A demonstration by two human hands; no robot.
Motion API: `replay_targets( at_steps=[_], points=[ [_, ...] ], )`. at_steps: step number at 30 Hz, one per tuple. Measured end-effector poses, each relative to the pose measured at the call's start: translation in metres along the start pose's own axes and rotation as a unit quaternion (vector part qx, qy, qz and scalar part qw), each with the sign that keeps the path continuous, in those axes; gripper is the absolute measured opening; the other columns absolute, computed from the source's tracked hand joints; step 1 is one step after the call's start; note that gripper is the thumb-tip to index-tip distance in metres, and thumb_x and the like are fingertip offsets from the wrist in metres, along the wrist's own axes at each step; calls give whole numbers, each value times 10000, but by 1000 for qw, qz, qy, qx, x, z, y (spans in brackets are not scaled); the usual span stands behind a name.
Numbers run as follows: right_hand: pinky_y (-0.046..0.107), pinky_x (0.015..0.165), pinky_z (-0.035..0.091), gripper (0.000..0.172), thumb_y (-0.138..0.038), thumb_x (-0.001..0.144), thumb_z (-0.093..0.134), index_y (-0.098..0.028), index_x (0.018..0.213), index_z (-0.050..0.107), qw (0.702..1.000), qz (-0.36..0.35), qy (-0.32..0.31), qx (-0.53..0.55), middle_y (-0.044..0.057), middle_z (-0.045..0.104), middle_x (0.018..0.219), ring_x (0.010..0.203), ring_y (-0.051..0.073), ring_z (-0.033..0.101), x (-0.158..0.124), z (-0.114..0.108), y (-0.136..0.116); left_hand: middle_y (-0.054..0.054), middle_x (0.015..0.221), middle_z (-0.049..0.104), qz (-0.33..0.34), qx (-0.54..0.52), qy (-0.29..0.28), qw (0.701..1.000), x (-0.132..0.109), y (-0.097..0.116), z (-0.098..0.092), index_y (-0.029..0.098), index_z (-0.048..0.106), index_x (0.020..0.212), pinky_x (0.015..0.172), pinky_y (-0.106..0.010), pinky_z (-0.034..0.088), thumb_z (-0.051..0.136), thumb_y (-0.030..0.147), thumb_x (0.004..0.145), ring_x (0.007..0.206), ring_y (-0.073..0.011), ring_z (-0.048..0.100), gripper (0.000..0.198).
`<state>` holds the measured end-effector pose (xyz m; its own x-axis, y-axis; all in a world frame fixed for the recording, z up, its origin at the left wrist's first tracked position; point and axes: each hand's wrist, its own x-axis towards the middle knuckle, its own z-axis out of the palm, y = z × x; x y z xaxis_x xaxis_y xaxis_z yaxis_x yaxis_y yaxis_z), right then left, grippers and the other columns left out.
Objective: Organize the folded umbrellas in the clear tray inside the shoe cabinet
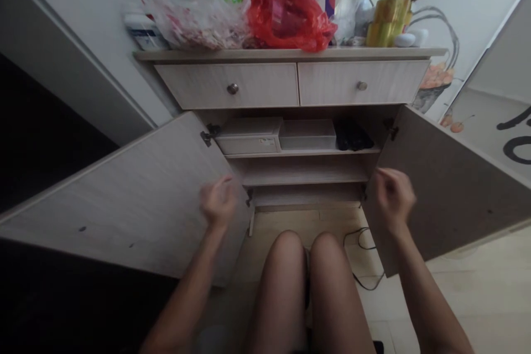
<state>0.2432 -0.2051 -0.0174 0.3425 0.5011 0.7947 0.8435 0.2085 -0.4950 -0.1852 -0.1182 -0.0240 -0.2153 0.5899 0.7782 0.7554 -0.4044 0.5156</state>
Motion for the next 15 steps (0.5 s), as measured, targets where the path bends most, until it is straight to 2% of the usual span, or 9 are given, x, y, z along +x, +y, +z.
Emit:
replay_targets(
  at_steps=[2,3,5,7,9,11,15],
  points=[
    [348,897,493,261,-356,974,503,-189,1055,686,994,-58,-89,23,108,691,1123,1026,209,633,29,49,-10,-144,1042,731,136,-21,-128,982,35,20,60,187,701,1028,1000,-468,456,508,376,918,1061,-272,647,292],
    [330,927,467,281,-316,988,465,-163,1081,681,987,-68,-143,11,119,682,1174,1071,202,618,46,75,-15,-147,1073,726,176,-9,-184,967,55,29,87,181,702,1057,994,-443,454,500,321,929,1080,-265,637,277],
    [291,897,439,293,-276,985,456,-124,1120,667,975,-74,-211,-18,123,671,1210,1050,177,608,78,121,-21,-161,1151,704,209,52,-283,934,91,42,134,170,700,1098,996,-429,430,498,223,922,1121,-272,608,273],
    [251,823,421,276,-268,977,469,-92,1043,671,964,-65,-253,-51,117,686,1136,934,132,609,104,156,-23,-177,1095,712,215,118,-345,906,116,48,167,157,724,1021,986,-428,410,478,147,904,1123,-288,593,273],
    [222,744,395,271,-272,974,481,-85,897,661,950,-41,-294,-94,90,694,1002,785,83,579,120,179,-20,-185,987,722,217,152,-366,892,130,48,189,149,740,912,985,-435,391,453,103,887,1110,-299,589,292],
    [208,697,371,319,-267,989,457,-100,771,620,938,-16,-321,-128,53,675,862,677,52,527,128,191,-16,-188,893,723,221,161,-368,889,133,45,203,142,745,842,985,-445,379,440,84,871,1092,-306,591,312],
    [191,663,347,373,-218,1021,372,-118,732,584,936,-26,-320,-143,7,622,736,606,38,465,129,197,-5,-209,847,714,235,173,-370,882,128,42,214,121,751,812,952,-430,381,428,66,855,1064,-305,596,330]
  ],
)
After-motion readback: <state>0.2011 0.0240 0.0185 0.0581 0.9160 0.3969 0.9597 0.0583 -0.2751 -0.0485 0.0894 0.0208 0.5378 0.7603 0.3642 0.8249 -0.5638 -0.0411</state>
